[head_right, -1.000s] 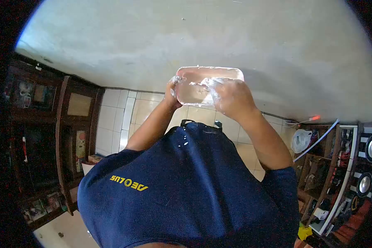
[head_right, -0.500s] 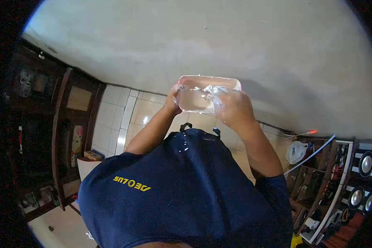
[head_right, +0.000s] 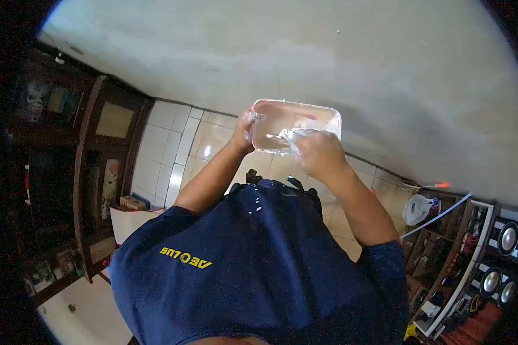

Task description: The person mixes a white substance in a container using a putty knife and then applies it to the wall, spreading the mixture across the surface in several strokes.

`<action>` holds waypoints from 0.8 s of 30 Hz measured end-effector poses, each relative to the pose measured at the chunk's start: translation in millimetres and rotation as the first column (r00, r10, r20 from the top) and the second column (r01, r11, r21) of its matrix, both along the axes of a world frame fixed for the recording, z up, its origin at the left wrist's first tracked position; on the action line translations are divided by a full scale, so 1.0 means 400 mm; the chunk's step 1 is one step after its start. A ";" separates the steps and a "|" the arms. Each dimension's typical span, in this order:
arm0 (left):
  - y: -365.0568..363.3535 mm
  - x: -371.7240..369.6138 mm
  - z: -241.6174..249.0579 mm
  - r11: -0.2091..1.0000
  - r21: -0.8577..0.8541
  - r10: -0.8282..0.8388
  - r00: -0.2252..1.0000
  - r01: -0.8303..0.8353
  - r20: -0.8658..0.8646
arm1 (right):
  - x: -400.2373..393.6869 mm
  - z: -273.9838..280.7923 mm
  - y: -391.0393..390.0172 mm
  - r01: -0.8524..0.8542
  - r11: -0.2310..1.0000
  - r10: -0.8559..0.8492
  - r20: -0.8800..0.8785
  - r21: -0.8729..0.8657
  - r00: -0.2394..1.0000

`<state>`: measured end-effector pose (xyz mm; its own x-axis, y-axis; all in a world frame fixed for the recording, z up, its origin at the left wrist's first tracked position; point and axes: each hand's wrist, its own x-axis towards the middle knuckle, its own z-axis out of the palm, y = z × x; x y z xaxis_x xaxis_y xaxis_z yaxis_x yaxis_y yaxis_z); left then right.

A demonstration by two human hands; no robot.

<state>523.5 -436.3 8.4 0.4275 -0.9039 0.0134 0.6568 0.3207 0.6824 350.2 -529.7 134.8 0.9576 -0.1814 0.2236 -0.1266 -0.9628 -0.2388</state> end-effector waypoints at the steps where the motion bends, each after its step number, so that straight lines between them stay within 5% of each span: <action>1: 0.018 0.013 0.002 0.999 0.001 0.032 0.987 -0.032 0.155 | 0.016 0.013 0.009 -0.012 1.000 0.012 -0.003 0.002 1.000; 3: 0.053 0.025 -0.004 0.998 0.017 0.052 0.996 -0.053 0.067 | 0.034 0.025 0.027 0.026 0.980 -0.071 0.227 0.196 0.971; 5: 0.077 0.034 -0.014 0.995 0.040 0.088 0.995 -0.086 -0.052 | 0.042 0.010 0.040 0.032 0.982 -0.073 0.212 0.188 0.974; 7: 0.102 0.038 -0.014 0.997 0.030 0.078 0.994 -0.075 -0.077 | 0.049 -0.029 0.060 -0.018 1.000 0.018 -0.055 0.001 0.998; 9: 0.124 0.054 -0.036 0.991 -0.005 0.132 0.991 -0.132 0.035 | 0.068 -0.025 0.082 -0.068 0.998 0.068 -0.022 0.009 0.997; 11: 0.147 0.058 -0.030 0.989 0.015 0.150 0.988 -0.150 -0.046 | 0.076 0.015 0.104 -0.066 0.995 0.054 0.139 0.080 0.989; 15: 0.184 0.074 -0.037 0.990 0.031 0.143 0.972 -0.139 -0.187 | 0.096 -0.030 0.135 -0.105 0.994 0.105 -0.037 -0.007 0.994; 16: 0.183 0.088 -0.044 0.991 0.005 0.131 0.990 -0.131 -0.060 | 0.108 -0.036 0.143 -0.118 0.993 0.117 0.064 -0.001 0.991; 20: 0.202 0.095 -0.030 0.984 -0.001 0.179 0.981 -0.179 -0.080 | 0.121 0.006 0.141 -0.075 0.992 0.061 0.139 0.098 0.988; 23: 0.212 0.109 -0.063 0.988 -0.023 0.150 0.979 -0.155 -0.140 | 0.138 -0.017 0.160 -0.074 0.997 0.071 0.091 0.036 0.993; 24: 0.210 0.111 -0.052 0.985 -0.018 0.169 0.983 -0.170 -0.078 | 0.146 -0.034 0.165 -0.042 0.999 0.044 -0.072 0.033 0.996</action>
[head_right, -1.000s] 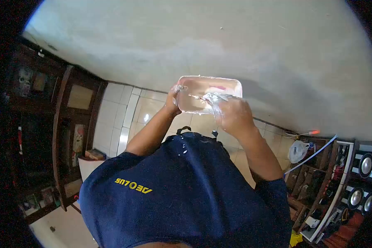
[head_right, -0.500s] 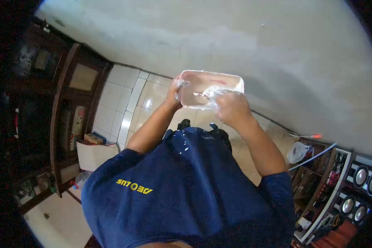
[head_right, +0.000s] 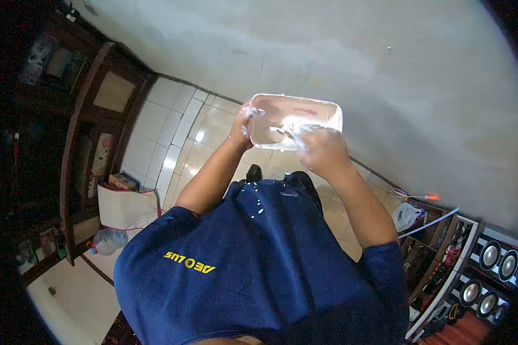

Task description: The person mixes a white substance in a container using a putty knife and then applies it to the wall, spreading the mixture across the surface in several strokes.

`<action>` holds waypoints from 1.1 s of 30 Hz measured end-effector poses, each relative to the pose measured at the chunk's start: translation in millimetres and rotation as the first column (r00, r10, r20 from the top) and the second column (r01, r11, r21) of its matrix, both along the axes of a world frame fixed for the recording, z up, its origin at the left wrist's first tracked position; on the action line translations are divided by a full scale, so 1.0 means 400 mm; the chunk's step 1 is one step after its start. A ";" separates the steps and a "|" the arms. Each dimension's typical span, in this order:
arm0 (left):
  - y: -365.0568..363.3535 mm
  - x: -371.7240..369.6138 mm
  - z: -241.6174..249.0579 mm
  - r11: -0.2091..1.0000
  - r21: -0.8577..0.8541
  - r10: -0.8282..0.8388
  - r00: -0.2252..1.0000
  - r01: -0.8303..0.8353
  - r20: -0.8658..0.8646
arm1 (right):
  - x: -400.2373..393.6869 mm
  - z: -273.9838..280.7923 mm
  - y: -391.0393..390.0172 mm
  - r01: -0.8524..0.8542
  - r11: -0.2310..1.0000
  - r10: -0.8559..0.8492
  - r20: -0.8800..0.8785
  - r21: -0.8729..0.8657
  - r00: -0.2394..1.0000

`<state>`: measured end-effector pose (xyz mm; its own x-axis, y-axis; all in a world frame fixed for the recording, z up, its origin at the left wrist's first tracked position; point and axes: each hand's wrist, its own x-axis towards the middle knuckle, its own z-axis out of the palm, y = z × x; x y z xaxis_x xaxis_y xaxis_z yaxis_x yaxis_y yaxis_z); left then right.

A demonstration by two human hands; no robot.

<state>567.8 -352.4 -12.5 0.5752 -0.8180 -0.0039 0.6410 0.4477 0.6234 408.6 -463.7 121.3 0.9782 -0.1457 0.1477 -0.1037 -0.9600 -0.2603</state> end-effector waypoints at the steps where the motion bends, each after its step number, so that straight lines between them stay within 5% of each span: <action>1: 0.001 -0.002 -0.011 1.000 -0.002 -0.001 1.000 0.001 -0.006 | -0.001 0.002 0.004 0.001 1.000 -0.001 -0.006 -0.002 1.000; 3: 0.000 0.002 -0.018 0.998 0.023 0.049 0.991 -0.052 0.127 | 0.011 0.028 -0.001 0.006 0.993 -0.029 0.192 0.119 0.981; 5: 0.013 -0.006 -0.004 0.998 0.015 0.053 0.998 -0.053 0.043 | 0.023 0.068 0.013 0.037 0.992 -0.061 0.202 0.122 0.977; 9: 0.010 -0.011 -0.024 0.998 -0.037 0.054 0.997 -0.056 -0.058 | 0.013 0.002 -0.001 0.047 0.985 -0.018 0.174 -0.165 0.985; 11: 0.002 0.000 -0.043 0.994 0.014 0.107 0.989 -0.109 0.102 | 0.017 0.014 -0.009 0.062 0.997 -0.056 0.137 -0.037 0.989; 14: 0.014 -0.004 -0.038 0.995 -0.034 0.096 0.995 -0.095 0.006 | 0.021 0.085 0.027 0.127 0.979 -0.165 0.249 0.161 0.954; 17: 0.014 -0.012 -0.029 0.997 -0.036 0.060 0.997 -0.062 -0.052 | 0.006 0.001 0.025 0.036 0.997 -0.033 0.037 -0.068 0.999; 18: 0.014 -0.007 -0.032 0.997 -0.031 0.068 0.997 -0.067 0.027 | 0.011 -0.004 0.027 0.057 0.998 -0.058 -0.071 -0.018 0.996; 21: 0.022 -0.013 -0.027 0.997 0.007 0.075 0.997 -0.075 -0.013 | -0.011 0.014 0.012 0.017 0.999 -0.012 0.143 -0.033 0.990; 26: 0.037 -0.005 -0.034 1.000 0.014 0.018 0.999 -0.017 -0.043 | -0.012 0.012 0.032 -0.041 0.996 0.032 0.109 0.077 0.994; 29: 0.031 0.001 -0.040 0.999 0.027 -0.022 0.987 0.018 0.161 | -0.014 0.013 0.038 -0.072 0.993 0.066 -0.065 -0.096 0.996; 31: 0.049 -0.014 -0.007 0.998 0.046 -0.039 0.999 0.039 -0.010 | -0.036 0.025 0.032 -0.075 0.991 0.090 0.137 -0.115 0.986; 33: 0.059 -0.019 0.002 0.997 0.060 -0.049 0.998 0.052 -0.051 | -0.026 0.037 0.038 -0.068 0.998 0.068 0.045 -0.013 0.997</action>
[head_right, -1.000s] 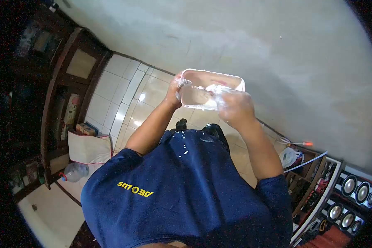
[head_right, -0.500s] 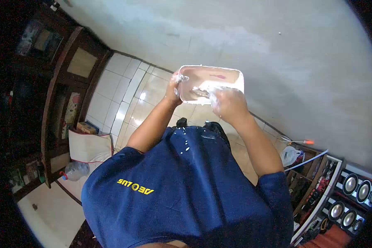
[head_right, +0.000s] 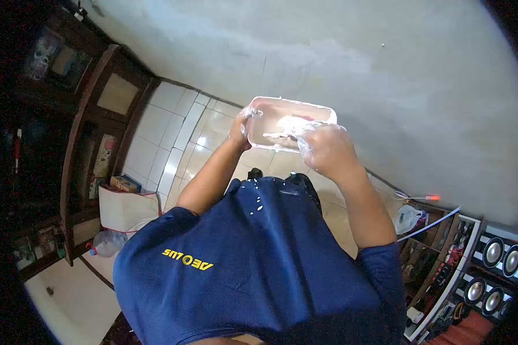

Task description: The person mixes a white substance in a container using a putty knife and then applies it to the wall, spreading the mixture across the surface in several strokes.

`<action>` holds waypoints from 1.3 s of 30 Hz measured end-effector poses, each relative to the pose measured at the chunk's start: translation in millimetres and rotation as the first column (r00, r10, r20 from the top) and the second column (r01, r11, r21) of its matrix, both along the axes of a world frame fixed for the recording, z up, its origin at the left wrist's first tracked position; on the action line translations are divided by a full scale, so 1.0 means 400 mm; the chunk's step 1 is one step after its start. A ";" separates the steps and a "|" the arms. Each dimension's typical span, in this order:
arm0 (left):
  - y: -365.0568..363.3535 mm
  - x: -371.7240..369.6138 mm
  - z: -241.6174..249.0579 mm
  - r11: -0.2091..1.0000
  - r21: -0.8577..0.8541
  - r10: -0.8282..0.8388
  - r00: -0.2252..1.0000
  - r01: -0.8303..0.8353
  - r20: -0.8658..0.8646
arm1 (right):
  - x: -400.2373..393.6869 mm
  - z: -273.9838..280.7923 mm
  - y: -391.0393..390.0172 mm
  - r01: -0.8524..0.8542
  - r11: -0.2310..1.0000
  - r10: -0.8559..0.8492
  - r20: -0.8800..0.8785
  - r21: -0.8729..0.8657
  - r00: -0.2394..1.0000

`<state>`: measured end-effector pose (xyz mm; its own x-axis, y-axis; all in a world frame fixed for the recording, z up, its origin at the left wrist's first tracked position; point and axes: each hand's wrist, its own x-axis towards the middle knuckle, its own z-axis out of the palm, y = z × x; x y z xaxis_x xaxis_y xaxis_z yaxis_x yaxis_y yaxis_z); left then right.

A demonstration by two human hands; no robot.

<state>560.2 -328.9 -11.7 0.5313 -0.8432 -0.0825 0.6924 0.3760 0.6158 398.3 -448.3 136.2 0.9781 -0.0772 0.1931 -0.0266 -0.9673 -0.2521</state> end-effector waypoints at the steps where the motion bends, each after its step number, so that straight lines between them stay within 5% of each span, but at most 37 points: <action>1: 0.001 0.001 -0.006 1.000 0.023 0.009 1.000 -0.008 -0.028 | 0.007 0.002 0.019 0.015 1.000 -0.017 -0.060 -0.024 0.998; 5: -0.010 0.015 -0.058 0.999 -0.033 -0.003 0.996 0.006 0.090 | -0.006 -0.026 0.022 0.097 0.993 -0.102 -0.082 -0.062 0.991; 8: -0.002 -0.003 -0.017 1.000 0.003 -0.003 1.000 0.003 -0.015 | -0.015 -0.004 -0.005 0.139 0.989 -0.143 -0.100 -0.048 0.985; 10: 0.006 -0.003 -0.020 1.000 -0.013 0.025 0.999 -0.026 -0.039 | -0.005 -0.016 -0.008 0.083 0.984 -0.091 0.047 0.155 0.995; 12: 0.010 -0.005 -0.031 0.999 0.048 0.021 0.998 -0.017 -0.066 | -0.002 -0.034 0.011 0.173 0.983 -0.164 -0.127 0.065 0.978; 14: 0.000 0.003 -0.038 1.000 0.013 0.019 0.993 -0.021 0.117 | 0.002 -0.020 0.025 0.164 0.986 -0.166 -0.075 -0.026 0.983; 16: -0.005 -0.007 -0.029 0.999 -0.004 0.036 0.998 -0.035 0.053 | -0.005 0.003 0.013 0.130 0.991 -0.130 -0.001 -0.027 0.991; 18: -0.005 -0.013 -0.036 0.998 -0.057 0.039 0.999 -0.038 0.008 | 0.000 0.031 0.020 0.163 0.958 -0.184 0.067 0.234 0.981; 19: -0.006 -0.013 -0.041 0.998 -0.050 0.039 0.999 -0.038 0.014 | -0.009 0.006 0.030 0.144 0.989 -0.149 0.158 0.045 0.976; 23: -0.009 -0.018 -0.019 1.000 0.001 0.025 0.999 -0.025 0.045 | -0.008 -0.046 0.026 0.185 0.983 -0.181 -0.122 0.018 0.976; 26: -0.007 -0.016 -0.014 0.999 -0.019 0.035 0.998 -0.035 0.052 | -0.016 0.030 0.049 0.227 0.951 -0.246 0.072 0.211 0.966; 32: -0.023 -0.001 -0.099 1.000 0.008 0.023 0.989 -0.025 0.144 | -0.014 -0.042 0.042 0.201 0.976 -0.191 -0.117 0.082 0.975; 36: -0.010 -0.036 -0.003 1.000 0.023 0.010 0.999 -0.011 0.037 | -0.021 -0.004 0.015 0.309 0.930 -0.333 0.100 0.201 0.938; 39: -0.019 -0.019 -0.032 1.000 0.024 0.010 0.998 -0.012 0.059 | -0.019 -0.045 0.015 0.287 0.943 -0.288 -0.019 0.169 0.957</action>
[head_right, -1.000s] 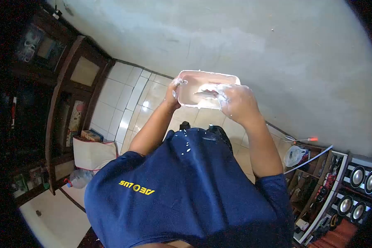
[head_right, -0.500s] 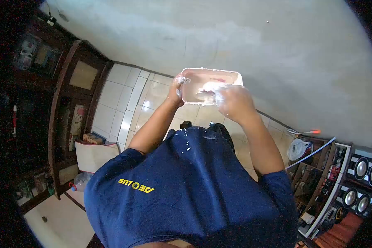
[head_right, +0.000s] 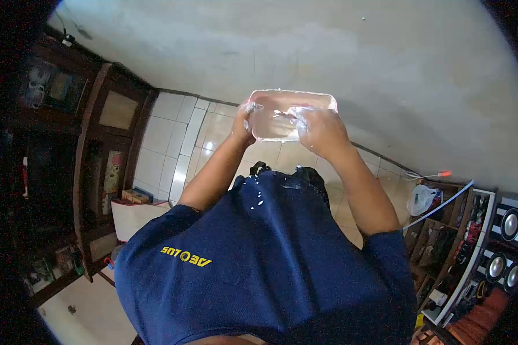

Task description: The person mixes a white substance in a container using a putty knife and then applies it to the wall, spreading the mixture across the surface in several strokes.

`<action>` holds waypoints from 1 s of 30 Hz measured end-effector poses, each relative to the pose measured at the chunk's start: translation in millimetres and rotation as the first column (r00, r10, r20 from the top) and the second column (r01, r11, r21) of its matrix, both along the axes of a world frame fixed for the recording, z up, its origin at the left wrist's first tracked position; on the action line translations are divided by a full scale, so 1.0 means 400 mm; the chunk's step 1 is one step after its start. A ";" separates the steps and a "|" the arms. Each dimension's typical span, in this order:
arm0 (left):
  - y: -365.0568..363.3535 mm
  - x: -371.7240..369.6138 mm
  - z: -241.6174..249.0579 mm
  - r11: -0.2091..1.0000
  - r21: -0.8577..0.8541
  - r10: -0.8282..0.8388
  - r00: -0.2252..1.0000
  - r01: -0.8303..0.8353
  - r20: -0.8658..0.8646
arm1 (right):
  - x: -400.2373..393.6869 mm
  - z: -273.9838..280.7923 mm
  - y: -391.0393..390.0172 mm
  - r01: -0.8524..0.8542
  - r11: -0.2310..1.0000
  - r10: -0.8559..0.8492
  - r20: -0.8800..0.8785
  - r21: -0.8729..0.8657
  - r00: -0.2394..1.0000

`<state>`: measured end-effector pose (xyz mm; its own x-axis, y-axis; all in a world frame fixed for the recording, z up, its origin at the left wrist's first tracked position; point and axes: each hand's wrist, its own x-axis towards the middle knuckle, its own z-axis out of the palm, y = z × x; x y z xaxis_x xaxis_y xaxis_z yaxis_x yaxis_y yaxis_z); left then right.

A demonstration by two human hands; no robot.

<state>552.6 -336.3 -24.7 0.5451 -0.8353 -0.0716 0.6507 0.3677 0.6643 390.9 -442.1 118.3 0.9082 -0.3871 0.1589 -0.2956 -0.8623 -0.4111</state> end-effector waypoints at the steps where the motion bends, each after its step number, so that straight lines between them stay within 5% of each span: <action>1: 0.001 0.000 -0.009 1.000 0.003 -0.004 1.000 0.004 0.000 | 0.003 -0.013 -0.001 0.010 0.999 -0.013 -0.090 -0.039 0.996; 5: 0.003 -0.004 -0.002 1.000 -0.005 0.007 0.998 -0.007 0.068 | 0.000 0.020 -0.015 0.035 0.999 -0.035 0.067 0.007 0.997; 8: -0.002 -0.005 -0.016 0.999 -0.031 -0.031 0.995 0.034 0.096 | -0.001 -0.045 -0.011 0.065 0.990 -0.042 0.177 -0.128 0.983; 11: -0.007 -0.010 -0.005 1.000 0.019 0.008 0.990 -0.011 0.141 | -0.014 -0.018 0.031 -0.054 0.991 0.054 0.004 -0.122 0.999; 12: -0.008 -0.010 -0.010 1.000 0.005 0.009 1.000 -0.009 0.016 | -0.016 -0.021 0.024 -0.053 0.990 0.055 0.007 -0.127 0.998; 14: -0.008 -0.013 -0.019 1.000 -0.013 0.005 0.999 -0.004 0.043 | -0.021 -0.030 0.009 -0.034 0.992 0.056 0.186 -0.121 0.981; 19: -0.011 -0.040 0.027 0.999 -0.048 -0.024 1.000 0.024 -0.011 | -0.010 -0.021 0.010 0.093 0.986 -0.075 0.135 -0.136 0.988; 22: -0.026 -0.043 0.034 0.994 -0.102 -0.017 0.997 0.024 0.072 | -0.041 -0.024 0.038 -0.075 0.986 0.073 -0.016 -0.152 0.997; 23: -0.029 -0.047 0.028 0.993 -0.119 -0.013 0.995 0.024 0.096 | -0.045 -0.029 0.037 -0.097 0.983 0.120 0.144 -0.153 0.982; 26: -0.047 -0.055 0.000 0.994 -0.102 -0.043 0.999 0.044 0.013 | -0.055 0.006 -0.002 -0.040 0.990 0.077 0.279 -0.134 0.957; 28: -0.055 -0.067 0.035 0.990 -0.131 -0.056 0.998 0.056 0.005 | -0.061 0.019 -0.029 0.111 0.971 -0.081 0.144 -0.212 0.986; 30: -0.067 -0.081 0.071 0.990 -0.120 -0.074 0.997 0.073 -0.006 | -0.069 -0.021 -0.051 0.071 0.960 -0.045 0.100 -0.271 0.994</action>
